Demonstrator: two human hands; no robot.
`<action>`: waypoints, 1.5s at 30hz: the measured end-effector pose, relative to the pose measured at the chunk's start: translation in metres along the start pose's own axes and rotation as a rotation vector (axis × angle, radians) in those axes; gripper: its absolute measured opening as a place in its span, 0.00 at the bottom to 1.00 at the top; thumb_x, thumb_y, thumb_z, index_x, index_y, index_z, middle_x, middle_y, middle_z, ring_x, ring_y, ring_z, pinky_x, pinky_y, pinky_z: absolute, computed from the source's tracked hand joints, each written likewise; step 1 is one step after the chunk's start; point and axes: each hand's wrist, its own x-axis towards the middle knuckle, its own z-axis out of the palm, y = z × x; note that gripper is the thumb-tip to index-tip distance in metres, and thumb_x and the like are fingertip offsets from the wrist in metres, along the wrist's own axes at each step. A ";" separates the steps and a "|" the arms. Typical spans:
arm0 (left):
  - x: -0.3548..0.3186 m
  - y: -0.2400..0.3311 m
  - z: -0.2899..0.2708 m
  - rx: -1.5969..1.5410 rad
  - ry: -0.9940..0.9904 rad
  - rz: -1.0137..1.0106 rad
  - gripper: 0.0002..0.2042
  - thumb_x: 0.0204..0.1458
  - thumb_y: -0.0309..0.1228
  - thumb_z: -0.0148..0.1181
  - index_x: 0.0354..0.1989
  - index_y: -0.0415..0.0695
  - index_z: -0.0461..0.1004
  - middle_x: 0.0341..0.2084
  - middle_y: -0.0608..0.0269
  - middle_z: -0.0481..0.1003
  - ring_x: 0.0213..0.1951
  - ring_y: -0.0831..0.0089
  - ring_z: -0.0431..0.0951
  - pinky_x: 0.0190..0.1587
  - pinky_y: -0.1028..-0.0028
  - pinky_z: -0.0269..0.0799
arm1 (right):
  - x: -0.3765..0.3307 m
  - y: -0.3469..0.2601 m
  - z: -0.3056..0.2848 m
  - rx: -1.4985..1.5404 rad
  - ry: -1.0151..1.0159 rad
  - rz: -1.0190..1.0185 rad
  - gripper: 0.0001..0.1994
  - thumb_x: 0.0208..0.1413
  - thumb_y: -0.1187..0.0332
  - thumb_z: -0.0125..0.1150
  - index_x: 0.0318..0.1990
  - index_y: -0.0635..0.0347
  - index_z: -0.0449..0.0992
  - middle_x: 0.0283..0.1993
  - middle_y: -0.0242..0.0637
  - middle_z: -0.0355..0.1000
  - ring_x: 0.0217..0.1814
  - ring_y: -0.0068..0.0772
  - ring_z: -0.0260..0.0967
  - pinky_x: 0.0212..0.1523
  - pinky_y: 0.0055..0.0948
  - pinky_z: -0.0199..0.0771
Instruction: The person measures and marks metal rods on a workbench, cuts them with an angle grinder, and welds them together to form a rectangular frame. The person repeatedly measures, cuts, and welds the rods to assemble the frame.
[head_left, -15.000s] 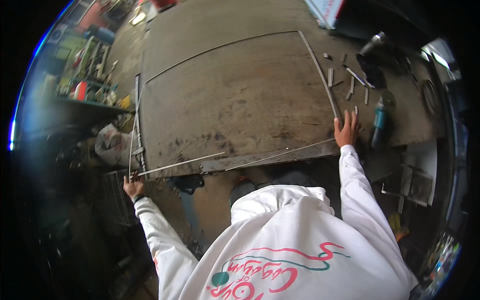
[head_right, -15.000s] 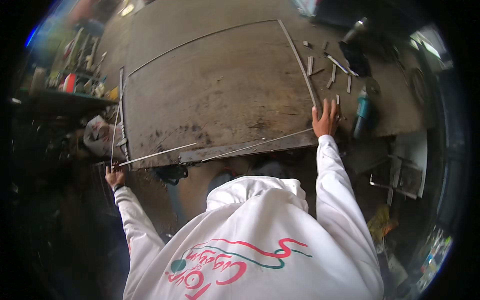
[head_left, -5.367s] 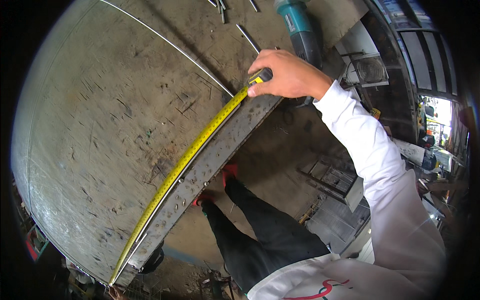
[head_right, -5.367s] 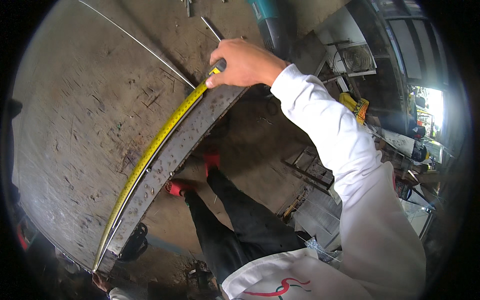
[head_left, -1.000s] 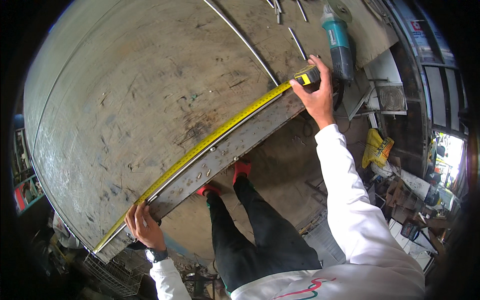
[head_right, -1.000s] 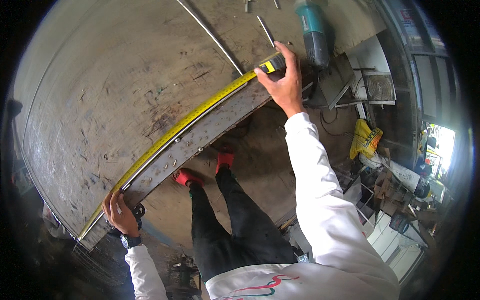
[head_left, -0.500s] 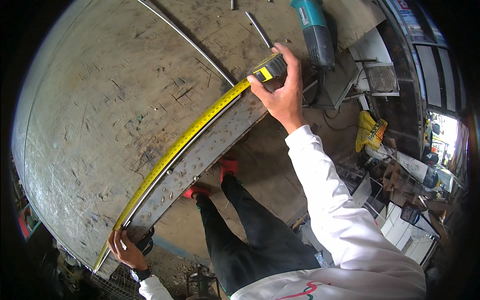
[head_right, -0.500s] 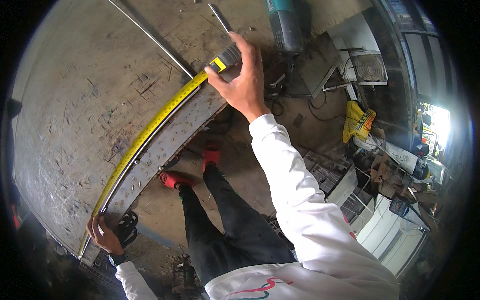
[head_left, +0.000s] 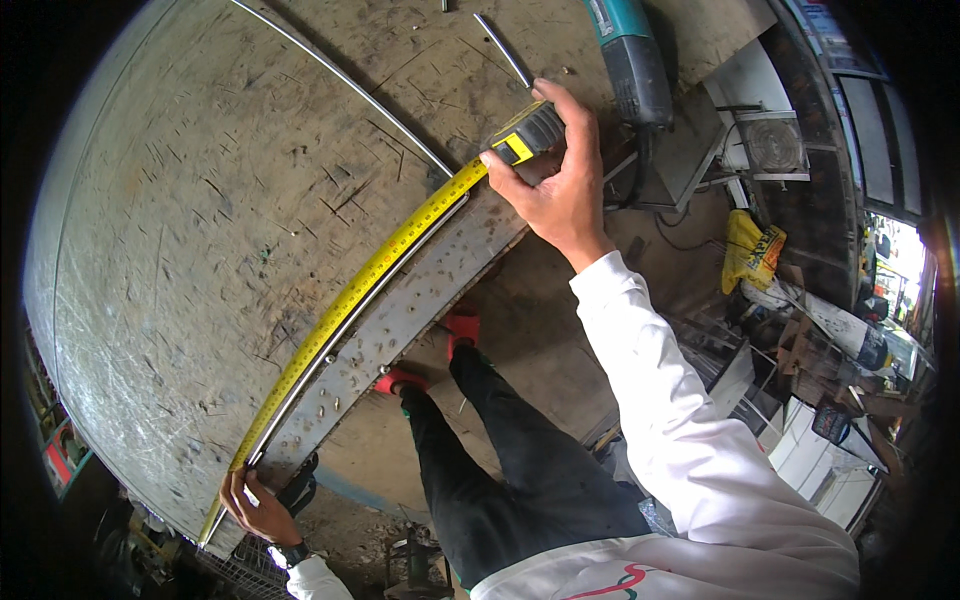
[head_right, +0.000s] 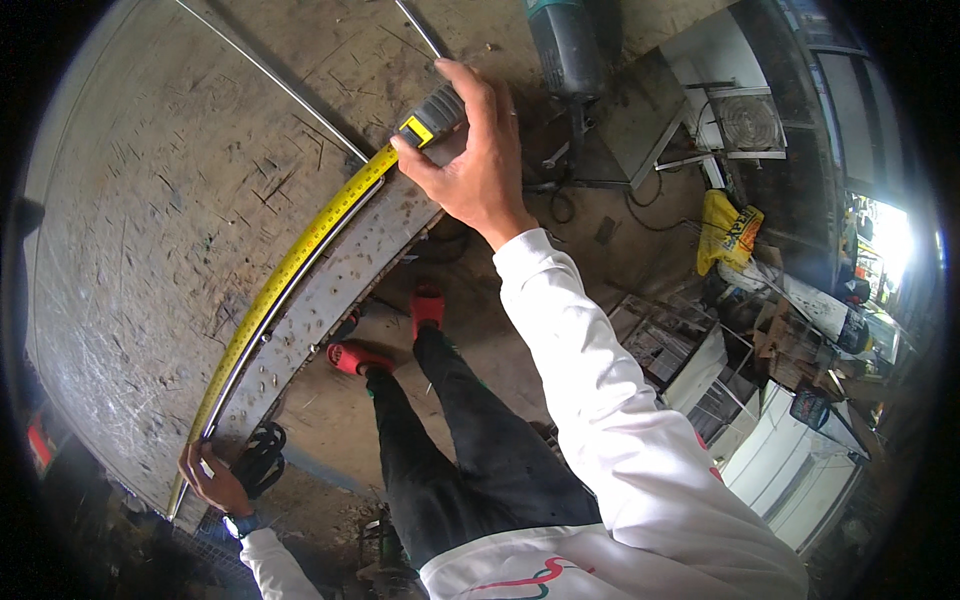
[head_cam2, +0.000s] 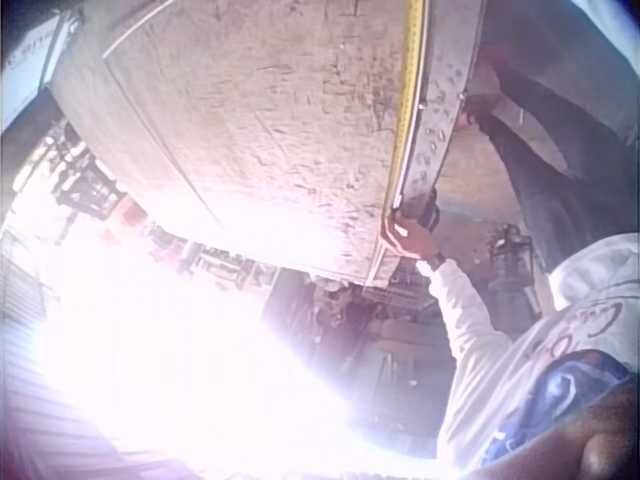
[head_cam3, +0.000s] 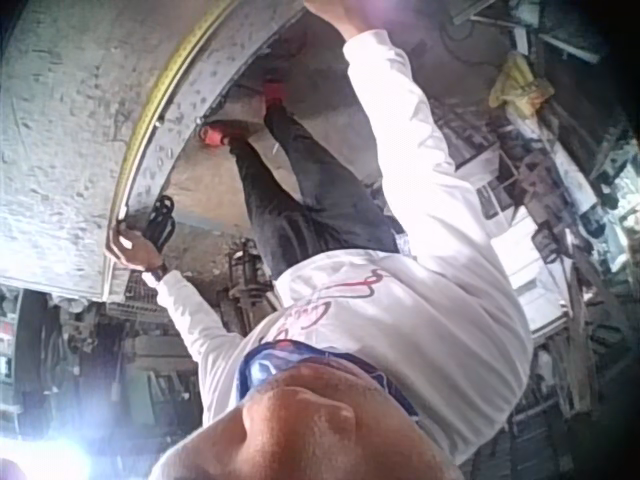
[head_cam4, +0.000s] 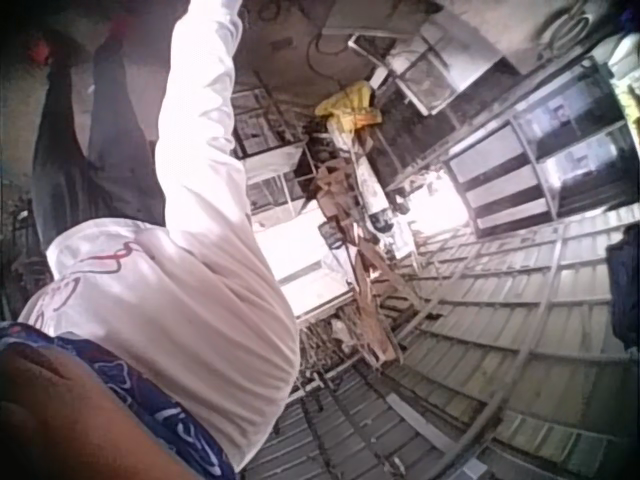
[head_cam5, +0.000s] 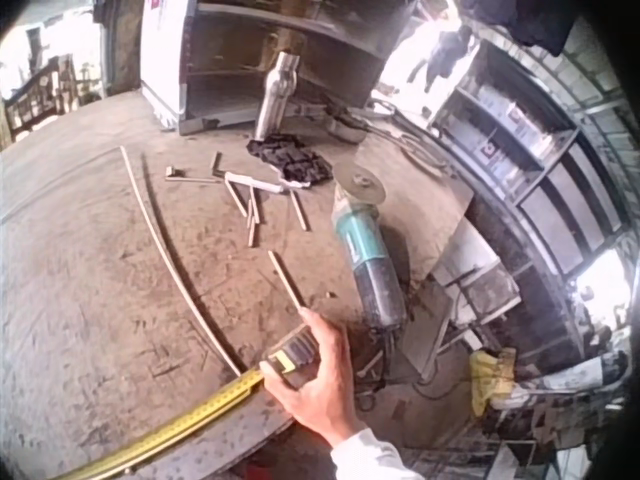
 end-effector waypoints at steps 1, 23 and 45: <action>0.000 -0.001 0.001 0.006 0.006 0.005 0.07 0.63 0.23 0.63 0.48 0.38 0.80 0.47 0.52 0.78 0.50 0.54 0.78 0.55 0.56 0.75 | 0.000 0.000 0.000 0.001 0.003 -0.001 0.42 0.47 0.70 0.81 0.70 0.59 0.65 0.62 0.45 0.68 0.62 0.43 0.69 0.63 0.40 0.71; -0.007 -0.006 0.009 0.032 0.070 -0.021 0.07 0.63 0.25 0.64 0.47 0.38 0.80 0.48 0.53 0.79 0.52 0.54 0.78 0.56 0.56 0.74 | -0.001 0.002 0.005 -0.001 0.037 -0.001 0.41 0.46 0.64 0.80 0.69 0.56 0.65 0.58 0.45 0.70 0.58 0.50 0.68 0.60 0.47 0.71; -0.010 -0.023 0.013 -0.081 0.081 0.027 0.07 0.62 0.22 0.65 0.47 0.37 0.81 0.47 0.52 0.80 0.49 0.53 0.79 0.54 0.57 0.75 | -0.003 0.004 0.009 0.010 0.069 0.005 0.41 0.45 0.65 0.80 0.68 0.58 0.66 0.59 0.46 0.71 0.58 0.50 0.69 0.60 0.47 0.70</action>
